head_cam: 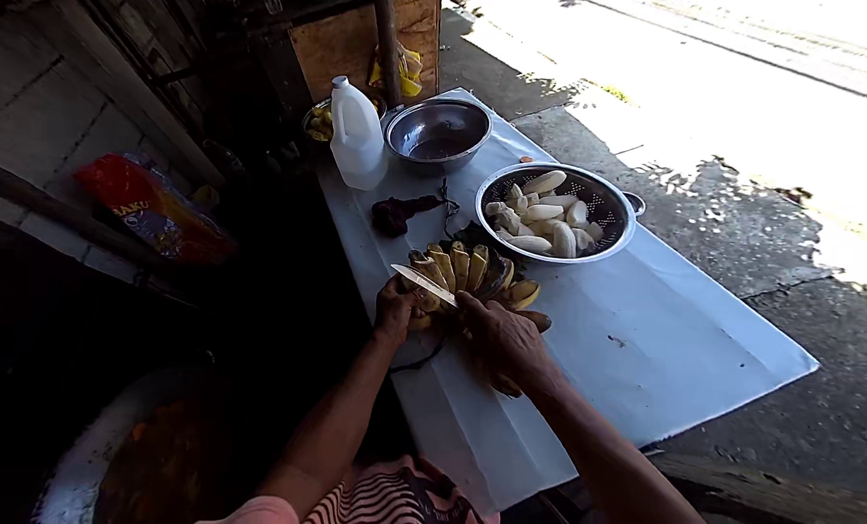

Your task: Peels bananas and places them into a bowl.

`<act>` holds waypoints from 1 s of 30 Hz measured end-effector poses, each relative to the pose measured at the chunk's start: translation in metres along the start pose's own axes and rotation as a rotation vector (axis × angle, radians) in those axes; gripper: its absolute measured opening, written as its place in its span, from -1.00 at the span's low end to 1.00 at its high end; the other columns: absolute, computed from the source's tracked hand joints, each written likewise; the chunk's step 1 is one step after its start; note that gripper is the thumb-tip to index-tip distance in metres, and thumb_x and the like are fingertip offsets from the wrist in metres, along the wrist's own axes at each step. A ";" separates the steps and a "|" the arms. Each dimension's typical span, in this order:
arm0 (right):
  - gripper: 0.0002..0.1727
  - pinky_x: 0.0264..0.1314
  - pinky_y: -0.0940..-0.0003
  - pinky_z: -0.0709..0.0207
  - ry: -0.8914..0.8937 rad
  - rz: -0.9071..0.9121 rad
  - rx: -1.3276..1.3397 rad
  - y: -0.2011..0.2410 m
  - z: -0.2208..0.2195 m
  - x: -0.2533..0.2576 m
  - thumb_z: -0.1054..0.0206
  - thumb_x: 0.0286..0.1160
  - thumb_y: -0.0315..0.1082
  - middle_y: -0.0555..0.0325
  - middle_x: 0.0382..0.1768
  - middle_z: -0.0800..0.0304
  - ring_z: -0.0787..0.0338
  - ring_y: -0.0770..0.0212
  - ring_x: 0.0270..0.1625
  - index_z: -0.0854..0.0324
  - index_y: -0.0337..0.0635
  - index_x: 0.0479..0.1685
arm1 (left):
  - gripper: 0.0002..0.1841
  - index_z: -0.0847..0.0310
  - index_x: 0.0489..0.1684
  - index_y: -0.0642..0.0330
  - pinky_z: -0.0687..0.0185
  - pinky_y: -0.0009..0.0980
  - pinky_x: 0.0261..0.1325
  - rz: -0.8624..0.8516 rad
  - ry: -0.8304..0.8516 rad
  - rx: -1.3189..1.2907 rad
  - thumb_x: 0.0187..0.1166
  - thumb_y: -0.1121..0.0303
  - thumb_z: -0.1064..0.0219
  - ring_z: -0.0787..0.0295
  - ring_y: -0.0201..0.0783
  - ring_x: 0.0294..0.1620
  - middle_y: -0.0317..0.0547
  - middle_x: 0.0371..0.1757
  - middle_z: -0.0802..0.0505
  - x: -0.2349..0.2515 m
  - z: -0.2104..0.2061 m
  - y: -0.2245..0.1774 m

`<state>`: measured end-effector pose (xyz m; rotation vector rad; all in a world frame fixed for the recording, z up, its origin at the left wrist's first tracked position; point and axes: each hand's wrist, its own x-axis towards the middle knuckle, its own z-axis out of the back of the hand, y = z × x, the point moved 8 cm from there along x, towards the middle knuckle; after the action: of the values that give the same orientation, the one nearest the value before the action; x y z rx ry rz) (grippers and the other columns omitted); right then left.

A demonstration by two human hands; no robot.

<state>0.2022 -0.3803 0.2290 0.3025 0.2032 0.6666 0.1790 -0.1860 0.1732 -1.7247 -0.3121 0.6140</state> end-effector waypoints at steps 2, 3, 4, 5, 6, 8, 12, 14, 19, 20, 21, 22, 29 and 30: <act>-0.52 -0.17 -0.18 -0.64 0.008 0.027 -0.156 0.014 0.005 0.001 0.06 0.86 -0.09 -0.24 -0.05 -0.75 -0.83 -0.29 -0.11 -0.38 0.24 0.68 | -0.73 -0.58 0.02 0.41 -0.68 -0.37 -0.54 -0.015 -0.023 0.014 0.40 0.75 -0.37 -0.61 -0.24 -0.70 0.04 -0.52 -0.73 -0.001 -0.001 -0.002; -0.53 -0.20 -0.17 -0.64 0.007 0.035 -0.197 0.019 0.005 0.006 0.03 0.84 -0.16 -0.26 -0.07 -0.75 -0.82 -0.30 -0.13 -0.39 0.21 0.67 | -0.76 -0.62 0.00 0.43 -0.67 -0.36 -0.55 -0.025 -0.035 0.017 0.40 0.76 -0.34 -0.60 -0.24 -0.71 0.03 -0.56 -0.72 -0.001 -0.002 -0.004; -0.52 -0.24 -0.16 -0.63 -0.012 0.039 -0.209 0.023 0.003 0.014 0.00 0.81 -0.23 -0.26 -0.10 -0.74 -0.82 -0.30 -0.15 -0.40 0.19 0.66 | -0.77 -0.62 -0.05 0.43 -0.67 -0.37 -0.54 -0.037 -0.038 0.035 0.38 0.76 -0.35 -0.60 -0.24 -0.70 0.03 -0.54 -0.73 -0.002 -0.003 -0.005; -0.51 -0.24 -0.16 -0.63 -0.014 0.021 -0.191 0.024 0.001 0.023 0.00 0.80 -0.24 -0.26 -0.11 -0.74 -0.82 -0.29 -0.15 -0.39 0.20 0.67 | -0.79 -0.62 -0.10 0.43 -0.65 -0.38 -0.55 -0.049 -0.044 0.056 0.36 0.74 -0.40 -0.61 -0.24 -0.69 0.05 -0.49 -0.75 -0.004 -0.004 -0.006; -0.51 -0.21 -0.16 -0.63 -0.012 -0.004 -0.136 0.023 -0.003 0.032 0.00 0.80 -0.23 -0.23 -0.10 -0.74 -0.82 -0.27 -0.13 -0.37 0.22 0.68 | -0.77 -0.62 -0.05 0.40 -0.66 -0.38 -0.53 -0.056 -0.038 0.080 0.39 0.66 -0.48 -0.62 -0.23 -0.64 0.07 -0.38 -0.76 -0.005 -0.006 -0.005; -0.51 -0.02 -0.19 -0.64 0.023 -0.043 0.101 0.019 -0.017 0.045 0.08 0.86 -0.09 -0.16 -0.04 -0.78 -0.83 -0.22 -0.01 -0.32 0.21 0.71 | -0.59 -0.62 0.27 0.33 -0.69 -0.35 -0.46 -0.052 -0.033 0.111 0.46 0.50 -0.54 -0.68 -0.20 -0.50 0.13 -0.11 -0.78 -0.006 -0.005 -0.003; -0.42 0.43 -0.07 -0.53 -0.008 0.001 0.731 0.011 -0.054 0.056 0.10 0.89 -0.02 -0.13 0.25 -0.79 -0.79 -0.03 0.28 -0.34 -0.05 0.75 | -0.54 -0.52 0.37 0.34 -0.65 -0.36 -0.51 0.017 -0.025 -0.001 0.51 0.50 -0.50 -0.66 -0.23 -0.52 0.12 -0.07 -0.80 -0.002 0.000 0.002; -0.47 0.25 0.11 -0.62 -0.069 -0.039 0.960 0.006 -0.062 0.060 0.08 0.88 -0.07 -0.05 0.12 -0.81 -0.80 0.14 0.09 -0.49 -0.16 0.59 | -0.55 -0.50 0.37 0.37 -0.51 -0.45 -0.61 -0.004 0.043 -0.058 0.49 0.60 -0.46 -0.56 -0.30 -0.61 0.10 -0.12 -0.80 -0.006 0.001 0.002; -0.52 -0.61 0.39 -0.39 -0.032 -0.124 1.368 0.015 -0.077 0.058 0.09 0.90 -0.08 0.18 -0.52 -0.53 -0.43 0.32 -0.66 -0.47 -0.15 0.52 | -0.54 -0.46 0.42 0.33 -0.64 -0.39 -0.55 0.039 -0.005 0.063 0.60 0.40 -0.45 -0.71 -0.23 -0.51 0.11 -0.11 -0.82 -0.012 0.003 0.010; -0.52 -0.64 0.41 -0.36 -0.019 -0.125 1.404 0.018 -0.080 0.057 0.08 0.90 -0.08 0.19 -0.54 -0.52 -0.42 0.33 -0.67 -0.46 -0.14 0.53 | -0.57 -0.47 0.33 0.32 -0.67 -0.33 -0.54 0.102 -0.058 0.085 0.59 0.36 -0.47 -0.73 -0.18 -0.50 0.12 -0.19 -0.81 -0.012 0.002 0.014; -0.53 -0.65 0.42 -0.36 -0.008 -0.127 1.435 0.020 -0.082 0.056 0.07 0.89 -0.08 0.20 -0.55 -0.51 -0.41 0.33 -0.68 -0.46 -0.14 0.52 | -0.63 -0.50 0.22 0.33 -0.63 -0.30 -0.59 0.141 -0.121 0.091 0.56 0.39 -0.48 -0.70 -0.15 -0.55 0.12 -0.29 -0.79 -0.012 0.002 0.017; -0.54 -0.66 0.42 -0.36 -0.002 -0.131 1.463 0.019 -0.083 0.057 0.07 0.90 -0.08 0.21 -0.57 -0.49 -0.40 0.33 -0.70 -0.45 -0.14 0.51 | -0.66 -0.51 0.16 0.34 -0.60 -0.27 -0.61 0.160 -0.168 0.108 0.51 0.45 -0.46 -0.68 -0.13 -0.56 0.12 -0.34 -0.76 -0.012 0.001 0.018; -0.58 -0.66 0.44 -0.40 -0.100 -0.236 1.543 0.008 -0.070 0.065 0.08 0.92 -0.10 0.14 -0.56 -0.55 -0.45 0.32 -0.71 -0.53 -0.24 0.27 | -0.56 -0.55 0.22 0.39 -0.79 -0.02 -0.23 0.003 -0.184 0.444 0.29 0.59 -0.40 -0.83 0.01 -0.21 0.21 -0.08 -0.81 0.004 0.012 0.020; -0.60 -0.66 0.46 -0.40 -0.135 -0.240 1.534 0.009 -0.067 0.063 0.04 0.91 -0.12 0.11 -0.49 -0.65 -0.48 0.32 -0.70 -0.54 -0.26 0.22 | -0.58 -0.56 0.19 0.40 -0.77 -0.09 -0.33 -0.009 -0.160 0.451 0.29 0.62 -0.37 -0.81 -0.04 -0.31 0.19 -0.13 -0.81 0.004 0.014 0.019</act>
<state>0.2266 -0.3201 0.1641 1.7533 0.5912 0.1236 0.1722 -0.1773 0.1522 -1.2448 -0.2684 0.7541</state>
